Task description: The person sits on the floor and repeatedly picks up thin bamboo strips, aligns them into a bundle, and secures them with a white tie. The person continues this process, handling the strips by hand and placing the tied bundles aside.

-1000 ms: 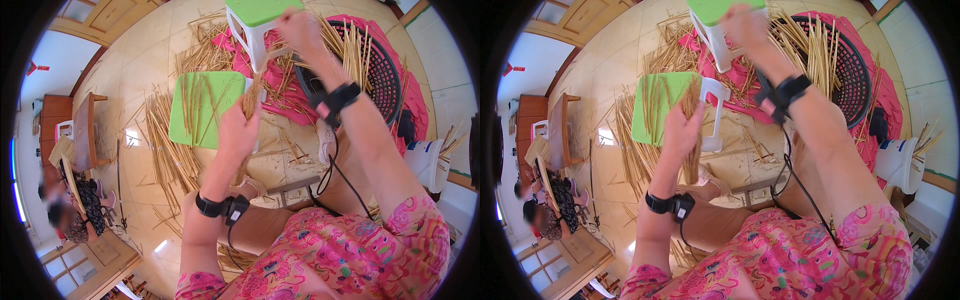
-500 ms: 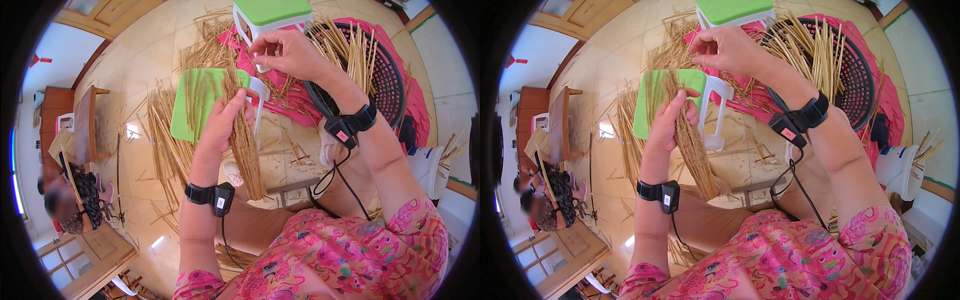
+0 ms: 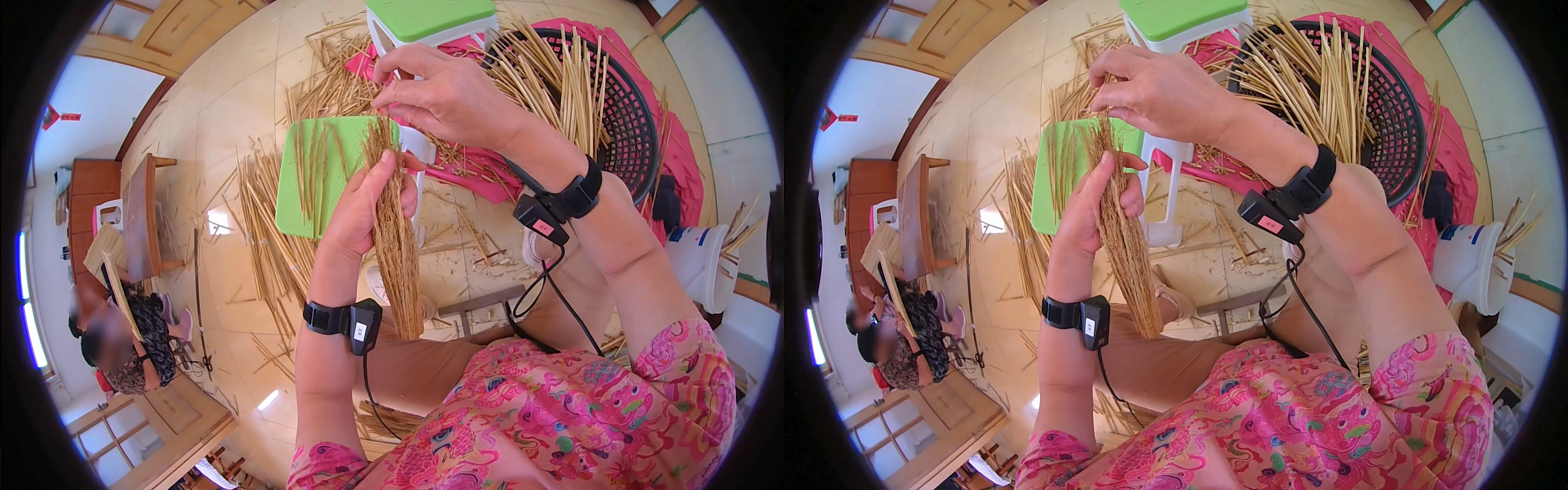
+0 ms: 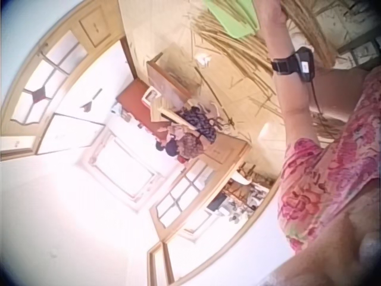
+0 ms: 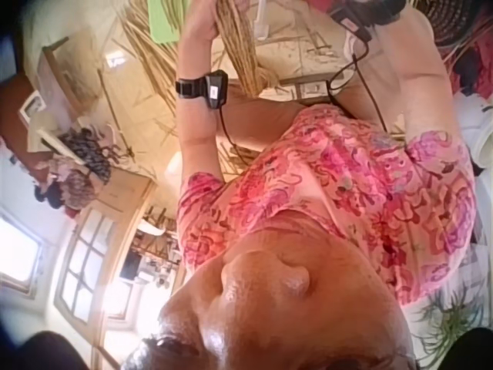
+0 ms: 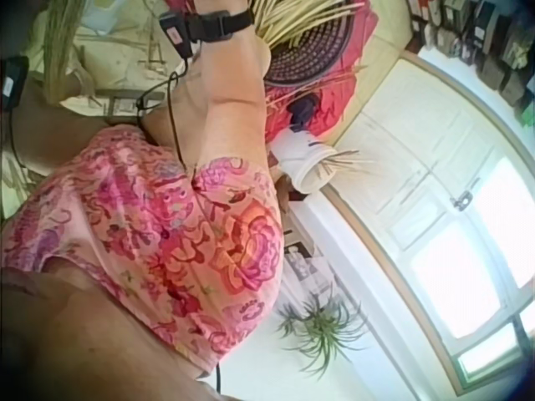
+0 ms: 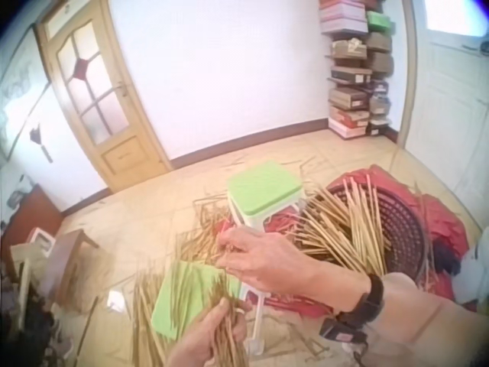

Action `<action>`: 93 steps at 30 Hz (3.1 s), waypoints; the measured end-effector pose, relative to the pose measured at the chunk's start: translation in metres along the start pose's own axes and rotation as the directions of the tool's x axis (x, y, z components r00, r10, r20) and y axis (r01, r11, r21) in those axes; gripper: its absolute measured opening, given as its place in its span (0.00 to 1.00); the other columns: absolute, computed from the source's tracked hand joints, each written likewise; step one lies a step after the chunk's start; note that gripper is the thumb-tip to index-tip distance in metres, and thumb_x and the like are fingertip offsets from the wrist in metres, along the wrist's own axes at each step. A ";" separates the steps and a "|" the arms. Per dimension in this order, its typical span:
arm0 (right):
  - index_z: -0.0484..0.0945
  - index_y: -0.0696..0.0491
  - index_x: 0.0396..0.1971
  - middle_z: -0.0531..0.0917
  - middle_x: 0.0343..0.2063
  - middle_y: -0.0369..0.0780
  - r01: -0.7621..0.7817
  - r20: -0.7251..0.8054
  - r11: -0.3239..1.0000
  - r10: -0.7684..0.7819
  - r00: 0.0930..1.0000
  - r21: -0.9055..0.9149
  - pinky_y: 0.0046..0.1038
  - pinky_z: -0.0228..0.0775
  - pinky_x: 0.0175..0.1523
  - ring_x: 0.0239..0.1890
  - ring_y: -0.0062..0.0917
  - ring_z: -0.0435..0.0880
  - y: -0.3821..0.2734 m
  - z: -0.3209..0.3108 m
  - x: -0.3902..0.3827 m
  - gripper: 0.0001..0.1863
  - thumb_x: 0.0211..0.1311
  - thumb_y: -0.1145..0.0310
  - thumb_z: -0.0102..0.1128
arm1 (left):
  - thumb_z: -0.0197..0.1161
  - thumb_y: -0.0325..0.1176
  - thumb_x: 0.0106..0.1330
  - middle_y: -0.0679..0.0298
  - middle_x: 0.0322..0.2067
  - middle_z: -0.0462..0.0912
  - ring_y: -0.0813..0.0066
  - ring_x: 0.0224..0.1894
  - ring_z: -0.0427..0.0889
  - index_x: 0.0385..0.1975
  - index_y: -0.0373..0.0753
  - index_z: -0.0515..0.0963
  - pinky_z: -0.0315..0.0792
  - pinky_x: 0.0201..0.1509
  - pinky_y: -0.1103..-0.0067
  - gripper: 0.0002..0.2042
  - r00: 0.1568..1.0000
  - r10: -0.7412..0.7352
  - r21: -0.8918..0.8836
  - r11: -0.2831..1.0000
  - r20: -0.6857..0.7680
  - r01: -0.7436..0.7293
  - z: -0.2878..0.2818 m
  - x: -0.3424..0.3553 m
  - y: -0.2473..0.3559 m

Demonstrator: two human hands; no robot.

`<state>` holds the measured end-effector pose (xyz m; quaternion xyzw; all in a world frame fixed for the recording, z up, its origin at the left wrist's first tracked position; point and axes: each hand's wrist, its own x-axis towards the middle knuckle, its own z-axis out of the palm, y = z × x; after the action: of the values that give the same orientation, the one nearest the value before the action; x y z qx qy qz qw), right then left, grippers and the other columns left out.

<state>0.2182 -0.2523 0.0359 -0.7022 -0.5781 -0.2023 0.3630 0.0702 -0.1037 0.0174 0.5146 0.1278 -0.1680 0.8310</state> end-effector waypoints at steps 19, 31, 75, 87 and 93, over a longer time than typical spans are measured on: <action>0.80 0.57 0.44 0.83 0.34 0.35 -0.661 0.233 0.576 0.643 0.729 0.481 0.23 0.73 0.42 0.35 0.19 0.80 0.006 0.009 -0.004 0.15 0.58 0.69 0.66 | 0.46 0.50 0.75 0.69 0.15 0.65 0.76 0.20 0.64 0.33 0.41 0.72 0.61 0.28 0.79 0.18 0.999 0.034 -0.191 0.981 0.031 -0.027 -0.003 0.003 -0.003; 0.83 0.58 0.35 0.84 0.28 0.35 -0.739 0.511 0.239 0.590 0.626 0.630 0.20 0.70 0.36 0.27 0.16 0.75 -0.001 0.015 -0.003 0.11 0.58 0.66 0.67 | 0.47 0.51 0.74 0.66 0.17 0.68 0.75 0.20 0.66 0.35 0.39 0.72 0.63 0.28 0.79 0.19 0.993 0.046 -0.309 0.951 0.107 -0.011 -0.011 0.004 -0.009; 0.84 0.58 0.30 0.81 0.18 0.35 -0.692 0.841 0.695 0.245 0.483 0.195 0.22 0.68 0.28 0.21 0.16 0.76 0.023 -0.003 -0.006 0.10 0.55 0.66 0.66 | 0.53 0.45 0.73 0.68 0.19 0.72 0.78 0.21 0.71 0.34 0.41 0.72 0.65 0.24 0.81 0.13 0.966 0.105 0.114 0.990 -0.236 -0.080 -0.007 0.001 -0.004; 0.80 0.56 0.30 0.81 0.27 0.31 -0.769 0.658 0.291 0.399 0.638 0.570 0.17 0.67 0.36 0.30 0.12 0.77 0.007 0.014 -0.001 0.06 0.61 0.69 0.64 | 0.59 0.39 0.69 0.62 0.33 0.80 0.77 0.34 0.80 0.46 0.34 0.73 0.74 0.38 0.79 0.15 0.945 0.264 0.404 0.899 -0.191 -0.170 -0.003 0.007 -0.008; 0.80 0.55 0.32 0.81 0.26 0.31 -0.744 0.698 0.114 0.278 0.660 0.658 0.16 0.66 0.33 0.27 0.12 0.77 0.000 0.002 0.001 0.05 0.63 0.69 0.63 | 0.55 0.38 0.68 0.52 0.46 0.79 0.65 0.45 0.82 0.54 0.31 0.69 0.77 0.48 0.73 0.20 0.956 0.288 0.259 0.929 -0.055 -0.265 -0.003 0.002 -0.002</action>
<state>0.2179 -0.2499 0.0352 -0.5472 -0.3532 0.4548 0.6074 0.0716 -0.1020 0.0137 0.6346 0.0701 -0.0403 0.7686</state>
